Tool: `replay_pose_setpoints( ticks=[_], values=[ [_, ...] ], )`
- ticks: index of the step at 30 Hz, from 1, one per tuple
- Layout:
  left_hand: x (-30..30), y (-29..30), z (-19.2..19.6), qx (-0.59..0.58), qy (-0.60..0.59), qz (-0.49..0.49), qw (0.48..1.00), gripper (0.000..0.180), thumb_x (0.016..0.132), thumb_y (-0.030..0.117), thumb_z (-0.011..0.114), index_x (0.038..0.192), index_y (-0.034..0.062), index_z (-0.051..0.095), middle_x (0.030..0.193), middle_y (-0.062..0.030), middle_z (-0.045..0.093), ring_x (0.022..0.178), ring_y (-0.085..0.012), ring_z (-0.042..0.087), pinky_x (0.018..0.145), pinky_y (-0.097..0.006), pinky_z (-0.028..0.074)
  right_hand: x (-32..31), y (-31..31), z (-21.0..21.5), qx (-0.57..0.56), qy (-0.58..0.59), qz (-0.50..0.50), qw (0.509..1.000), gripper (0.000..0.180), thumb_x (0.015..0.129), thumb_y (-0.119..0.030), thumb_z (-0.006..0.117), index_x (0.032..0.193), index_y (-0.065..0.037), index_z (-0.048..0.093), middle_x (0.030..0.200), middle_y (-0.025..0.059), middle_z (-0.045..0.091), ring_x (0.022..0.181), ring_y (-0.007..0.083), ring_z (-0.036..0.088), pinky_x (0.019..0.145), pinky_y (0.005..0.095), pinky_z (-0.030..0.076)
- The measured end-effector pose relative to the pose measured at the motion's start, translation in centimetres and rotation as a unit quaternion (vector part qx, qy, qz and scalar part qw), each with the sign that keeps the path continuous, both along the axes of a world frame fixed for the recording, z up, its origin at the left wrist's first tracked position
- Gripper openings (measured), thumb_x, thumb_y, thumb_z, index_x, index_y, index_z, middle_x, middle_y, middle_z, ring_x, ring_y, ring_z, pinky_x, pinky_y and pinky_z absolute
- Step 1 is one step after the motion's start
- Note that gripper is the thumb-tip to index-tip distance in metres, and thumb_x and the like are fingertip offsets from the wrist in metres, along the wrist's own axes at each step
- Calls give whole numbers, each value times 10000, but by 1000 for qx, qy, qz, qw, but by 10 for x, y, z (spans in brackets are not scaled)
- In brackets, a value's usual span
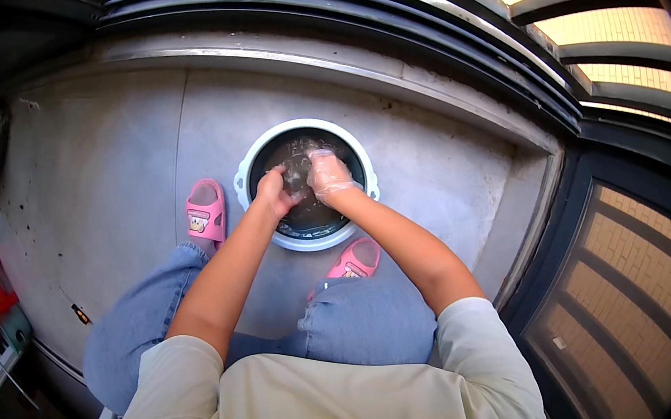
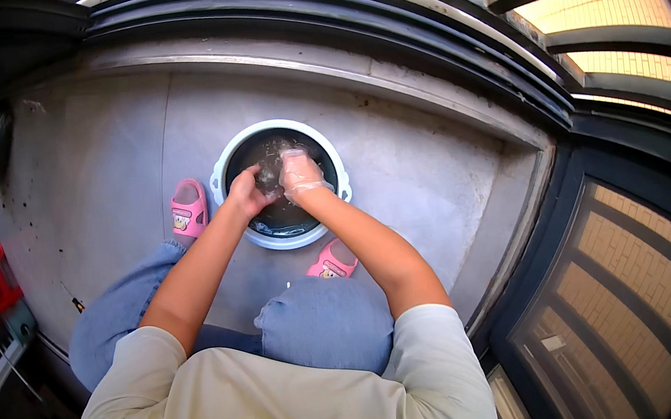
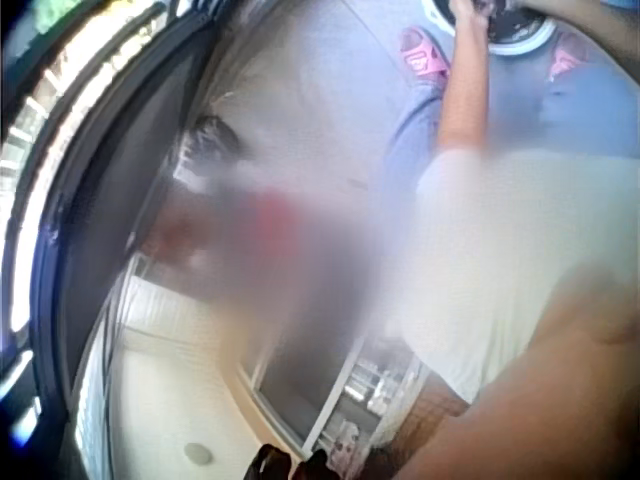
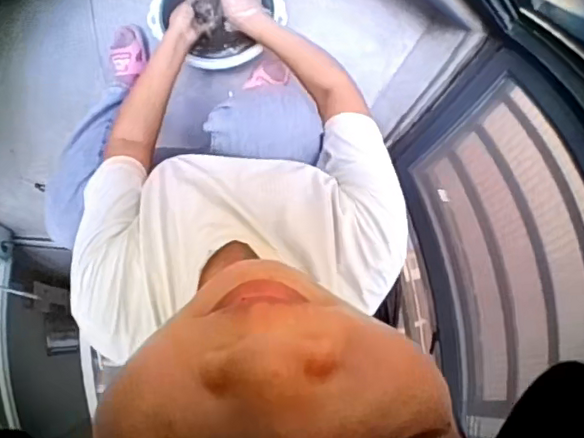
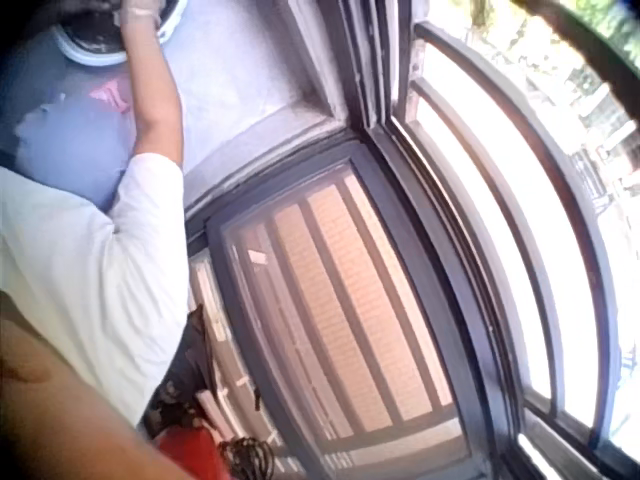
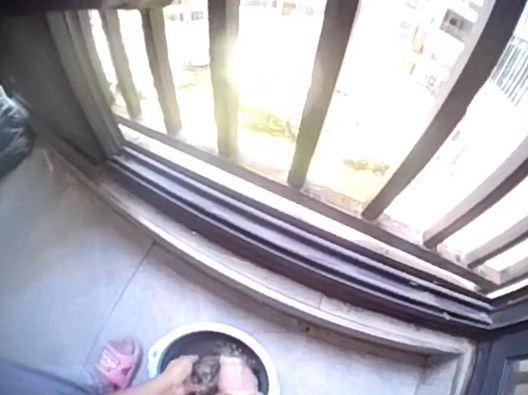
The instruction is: The person sits on a balcony floor and cleans the metal railing using a paintbrush and a bucket of water. They repeatedly dip the brush into the water and scrub the horizontal and vertical bars of the railing. The person also uses a cloth to wipe the railing and wrings it out in the bucket.
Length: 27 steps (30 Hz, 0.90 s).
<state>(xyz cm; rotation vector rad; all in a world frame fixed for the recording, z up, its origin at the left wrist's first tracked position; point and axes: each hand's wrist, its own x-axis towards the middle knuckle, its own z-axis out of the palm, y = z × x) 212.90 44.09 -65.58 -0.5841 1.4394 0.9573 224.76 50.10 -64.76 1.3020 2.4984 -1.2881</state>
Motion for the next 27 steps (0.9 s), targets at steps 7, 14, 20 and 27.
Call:
replay_pose_setpoints(
  ticks=[7, 14, 20, 27],
  values=[
    [-3, -3, -9, 51, -35, 29, 998, 237, 928, 145, 359, 1056, 30, 522, 1014, -136, 587, 911, -263, 597, 826, -426, 505, -1, -14, 78, -65, 65, -49, 995, 221, 792, -98, 561, 1005, -42, 545, 896, 251, 591, 854, 415, 574, 750, 448, 464],
    [5, -1, 23, 14, 267, -263, 927, 543, 768, 43, 499, 1298, 45, 383, 1074, -170, 553, 919, -268, 591, 703, -354, 534, 10, -12, 22, 168, -74, 76, 980, 99, 698, -79, 588, 776, -54, 642, 960, 153, 537, 860, 341, 571, 688, 453, 495],
    [11, -10, 58, 145, 496, -419, 747, 556, 597, -90, 513, 1146, -3, 501, 1161, -223, 496, 1132, -374, 454, 980, -379, 367, -1, -7, 24, 142, -17, 53, 988, 124, 638, -66, 618, 751, -20, 639, 940, 143, 543, 867, 327, 544, 724, 429, 492],
    [12, -9, 64, 129, 506, -478, 706, 617, 590, -92, 555, 1190, 28, 476, 1300, -210, 397, 1221, -374, 373, 1020, -388, 335, -1, -8, -6, 225, -106, 108, 962, 116, 652, -141, 609, 715, -56, 657, 994, 111, 559, 891, 300, 526, 718, 420, 461]
  ],
)
